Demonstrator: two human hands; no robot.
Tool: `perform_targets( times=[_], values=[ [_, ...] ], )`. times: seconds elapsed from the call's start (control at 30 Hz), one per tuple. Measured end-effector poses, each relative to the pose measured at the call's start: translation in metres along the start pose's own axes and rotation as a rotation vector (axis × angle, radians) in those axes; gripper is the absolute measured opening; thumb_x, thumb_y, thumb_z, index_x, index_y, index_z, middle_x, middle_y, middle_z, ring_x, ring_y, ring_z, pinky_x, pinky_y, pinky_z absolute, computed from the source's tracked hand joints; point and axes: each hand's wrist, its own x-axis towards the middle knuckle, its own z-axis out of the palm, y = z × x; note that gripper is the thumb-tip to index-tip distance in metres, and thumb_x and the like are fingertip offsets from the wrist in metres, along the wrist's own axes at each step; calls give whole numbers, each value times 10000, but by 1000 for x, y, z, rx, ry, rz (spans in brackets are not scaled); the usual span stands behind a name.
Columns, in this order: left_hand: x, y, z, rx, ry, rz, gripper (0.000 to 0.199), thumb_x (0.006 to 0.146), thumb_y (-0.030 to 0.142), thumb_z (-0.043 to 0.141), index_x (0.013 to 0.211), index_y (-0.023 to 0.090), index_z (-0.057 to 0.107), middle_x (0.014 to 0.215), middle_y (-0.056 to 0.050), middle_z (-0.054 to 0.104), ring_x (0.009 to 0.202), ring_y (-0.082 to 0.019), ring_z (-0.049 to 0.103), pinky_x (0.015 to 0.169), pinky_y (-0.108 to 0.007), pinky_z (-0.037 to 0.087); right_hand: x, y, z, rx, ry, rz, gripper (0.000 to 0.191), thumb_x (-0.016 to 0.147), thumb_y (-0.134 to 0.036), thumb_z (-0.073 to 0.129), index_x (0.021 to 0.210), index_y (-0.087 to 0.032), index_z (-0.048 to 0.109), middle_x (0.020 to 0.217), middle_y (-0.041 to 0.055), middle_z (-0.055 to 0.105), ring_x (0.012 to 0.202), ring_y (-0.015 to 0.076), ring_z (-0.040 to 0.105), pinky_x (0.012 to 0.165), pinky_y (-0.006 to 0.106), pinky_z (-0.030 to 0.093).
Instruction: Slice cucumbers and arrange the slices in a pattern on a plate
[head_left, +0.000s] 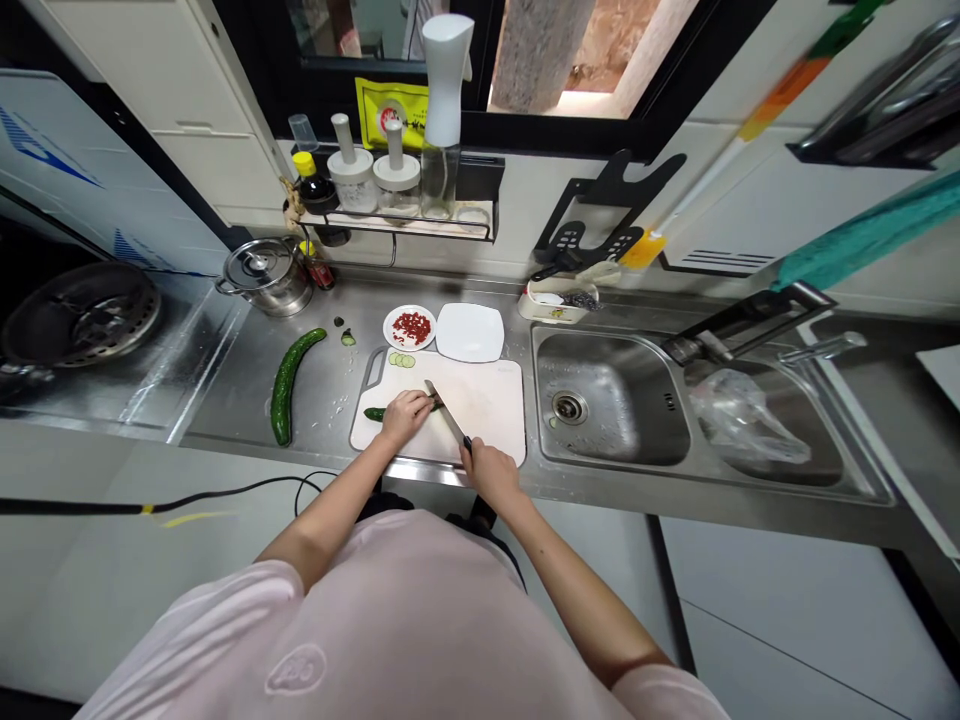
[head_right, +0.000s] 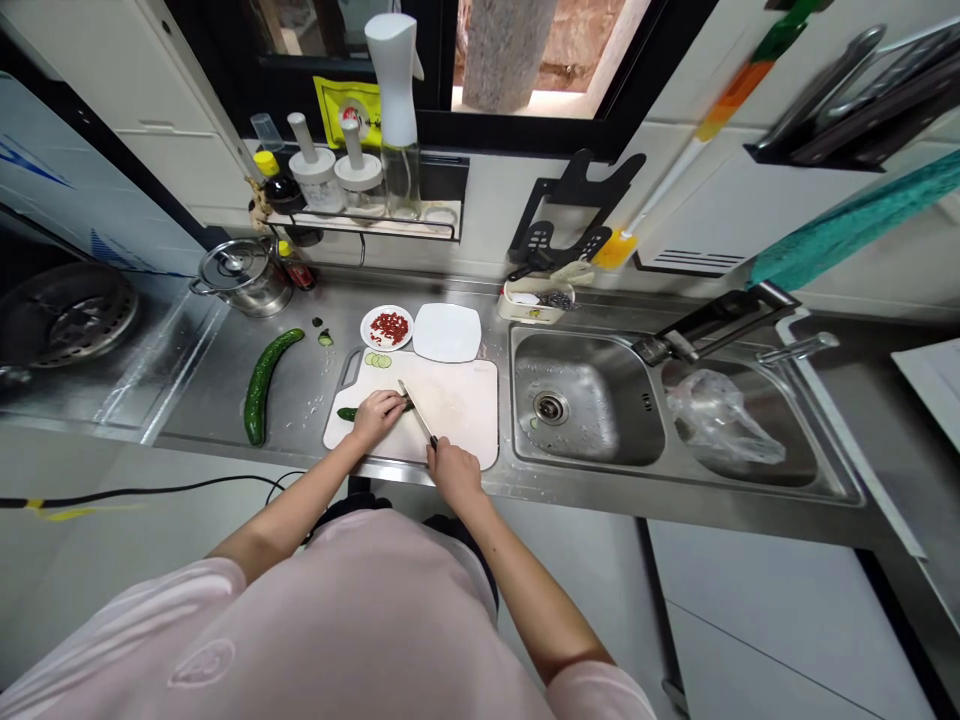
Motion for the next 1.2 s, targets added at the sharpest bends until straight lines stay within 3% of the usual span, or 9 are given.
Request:
perform_targets(
  times=[0.33,0.7,1.2],
  values=[
    [0,-1,1,11,-2,-1,206,895,299,488,915,227,680,918,-48,640,886,-157,562,802,-307,459,10,-12,-2,10,18,9,342,968,-396,293,1045,-149,517,891,128,678,872,224,654,729,298,419],
    [0,-1,0,-5,-2,-13,205,895,297,488,917,231,681,927,-46,645,888,-157,560,802,-309,457,-7,1,6,-9,5,12,363,961,-404,290,1026,-152,543,873,121,681,843,228,658,714,290,419],
    [0,-1,0,-14,-7,-10,193,889,292,499,924,236,680,932,-42,648,895,-158,560,806,-312,458,8,-11,2,19,-9,15,338,965,-390,304,1038,-148,528,905,127,677,872,217,653,730,286,411]
  ],
)
